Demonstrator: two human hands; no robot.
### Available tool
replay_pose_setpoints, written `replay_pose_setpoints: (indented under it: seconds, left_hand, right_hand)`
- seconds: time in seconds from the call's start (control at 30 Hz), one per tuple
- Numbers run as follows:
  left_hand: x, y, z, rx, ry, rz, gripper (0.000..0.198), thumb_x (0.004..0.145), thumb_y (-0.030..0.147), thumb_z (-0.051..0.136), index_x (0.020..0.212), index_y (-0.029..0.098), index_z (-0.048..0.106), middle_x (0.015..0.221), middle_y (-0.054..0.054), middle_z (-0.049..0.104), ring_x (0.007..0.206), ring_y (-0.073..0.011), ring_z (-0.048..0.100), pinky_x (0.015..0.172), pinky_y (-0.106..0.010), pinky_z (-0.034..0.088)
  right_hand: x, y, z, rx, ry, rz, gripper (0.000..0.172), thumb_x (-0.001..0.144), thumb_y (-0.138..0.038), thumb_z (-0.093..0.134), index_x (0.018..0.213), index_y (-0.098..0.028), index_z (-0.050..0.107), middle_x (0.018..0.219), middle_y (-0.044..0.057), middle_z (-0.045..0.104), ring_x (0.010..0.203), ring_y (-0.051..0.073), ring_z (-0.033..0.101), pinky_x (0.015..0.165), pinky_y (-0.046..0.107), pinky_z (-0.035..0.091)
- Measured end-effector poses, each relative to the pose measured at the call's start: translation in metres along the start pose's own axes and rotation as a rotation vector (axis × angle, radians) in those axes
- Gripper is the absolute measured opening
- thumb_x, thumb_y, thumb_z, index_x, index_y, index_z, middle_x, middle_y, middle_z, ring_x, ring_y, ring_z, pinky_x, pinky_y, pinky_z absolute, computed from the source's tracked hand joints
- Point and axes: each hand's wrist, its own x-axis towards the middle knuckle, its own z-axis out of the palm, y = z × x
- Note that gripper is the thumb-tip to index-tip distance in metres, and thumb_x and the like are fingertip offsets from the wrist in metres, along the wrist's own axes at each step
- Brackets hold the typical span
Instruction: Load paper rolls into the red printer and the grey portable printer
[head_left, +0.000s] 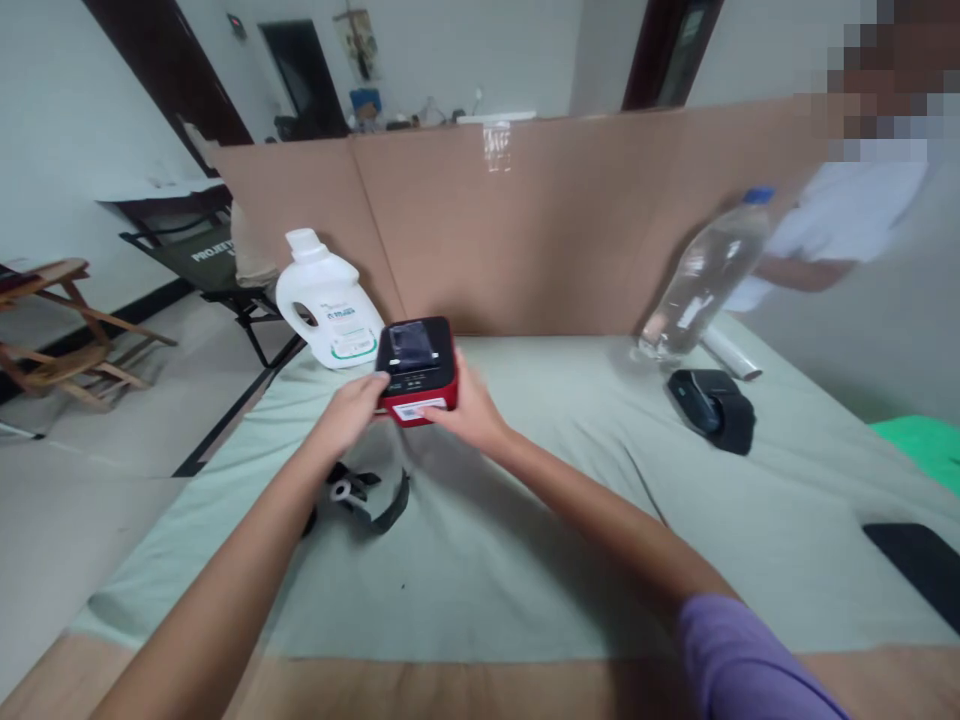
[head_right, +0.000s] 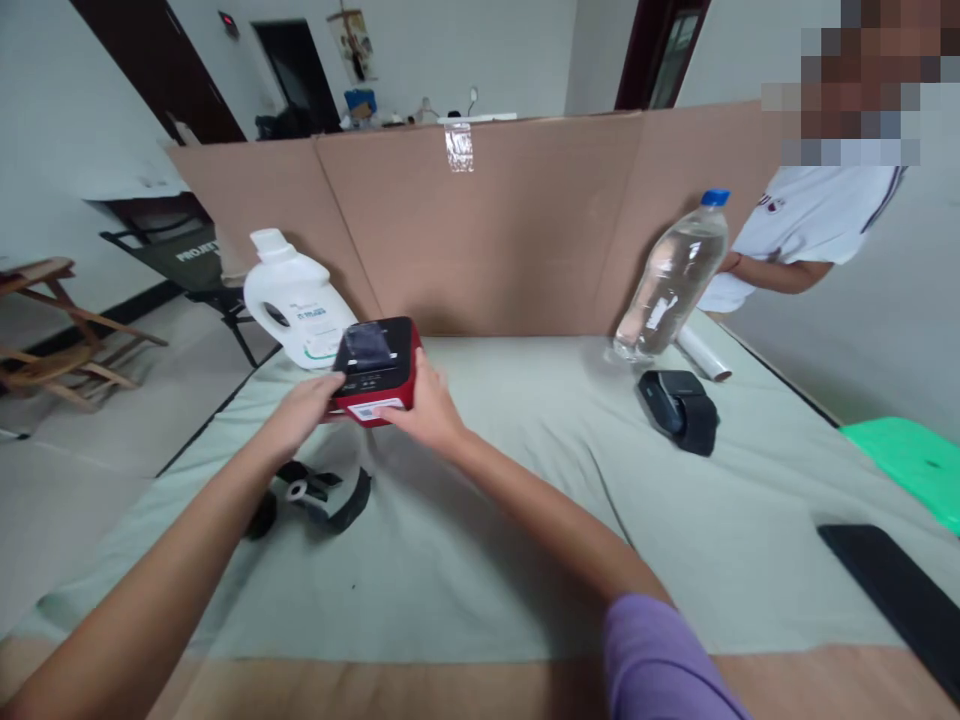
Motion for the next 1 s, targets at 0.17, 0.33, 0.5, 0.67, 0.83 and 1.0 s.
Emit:
replay_pose_setpoints:
  seconds: [0.17, 0.33, 0.5, 0.67, 0.83, 1.0]
  left_hand:
    - [-0.067, 0.014, 0.085, 0.351, -0.113, 0.242, 0.042, 0.102, 0.044, 0.039, 0.114, 0.016, 0.067, 0.096, -0.011, 0.077, 0.079, -0.0248, 0.073, 0.074, -0.034, 0.057]
    - [-0.123, 0.003, 0.132, 0.607, -0.182, 0.359, 0.048, 0.104, 0.042, 0.030, 0.121, 0.014, 0.064, 0.097, -0.016, 0.076, 0.091, -0.0313, 0.073, 0.082, -0.039, 0.052]
    - [-0.143, -0.017, 0.144, 0.594, -0.249, 0.406, 0.052, 0.105, 0.044, 0.028, 0.138, 0.015, 0.055, 0.106, -0.014, 0.076, 0.093, -0.0302, 0.073, 0.080, -0.037, 0.053]
    - [-0.148, -0.028, 0.146, 0.642, -0.185, 0.443, 0.051, 0.105, 0.041, 0.029, 0.146, 0.018, 0.050, 0.106, -0.013, 0.077, 0.092, -0.0299, 0.075, 0.076, -0.036, 0.053]
    - [-0.148, -0.032, 0.146, 0.658, -0.196, 0.415, 0.056, 0.103, 0.042, 0.032, 0.151, 0.014, 0.045, 0.114, -0.017, 0.076, 0.098, -0.0334, 0.075, 0.080, -0.042, 0.056]
    - [-0.150, -0.042, 0.142, 0.562, -0.155, 0.466, 0.056, 0.104, 0.040, 0.033, 0.153, 0.016, 0.041, 0.135, -0.017, 0.067, 0.115, -0.0322, 0.069, 0.091, -0.044, 0.056]
  right_hand:
    - [-0.086, 0.008, -0.080, -0.036, 0.117, -0.040, 0.102, 0.075, -0.053, 0.083, 0.157, -0.020, 0.032, 0.146, 0.015, 0.057, 0.131, 0.037, 0.056, 0.109, 0.051, 0.046]
    - [-0.172, 0.008, -0.109, -0.103, 0.157, 0.073, 0.100, 0.078, -0.053, 0.081, 0.159, -0.024, 0.028, 0.149, 0.017, 0.053, 0.135, 0.039, 0.054, 0.109, 0.057, 0.046]
    - [-0.211, 0.009, -0.106, -0.102, 0.183, 0.159, 0.103, 0.078, -0.051, 0.082, 0.161, -0.028, 0.025, 0.143, 0.016, 0.056, 0.131, 0.040, 0.055, 0.104, 0.061, 0.051]
    - [-0.217, 0.016, -0.100, -0.097, 0.173, 0.145, 0.104, 0.077, -0.050, 0.083, 0.161, -0.033, 0.023, 0.148, 0.016, 0.052, 0.133, 0.042, 0.054, 0.104, 0.064, 0.050]
    - [-0.219, 0.018, -0.099, -0.080, 0.170, 0.171, 0.105, 0.078, -0.050, 0.083, 0.161, -0.031, 0.023, 0.148, 0.016, 0.052, 0.133, 0.042, 0.054, 0.105, 0.064, 0.049]
    - [-0.219, 0.014, -0.099, -0.096, 0.173, 0.218, 0.108, 0.077, -0.052, 0.083, 0.163, -0.030, 0.019, 0.150, 0.017, 0.051, 0.137, 0.041, 0.050, 0.109, 0.064, 0.047]
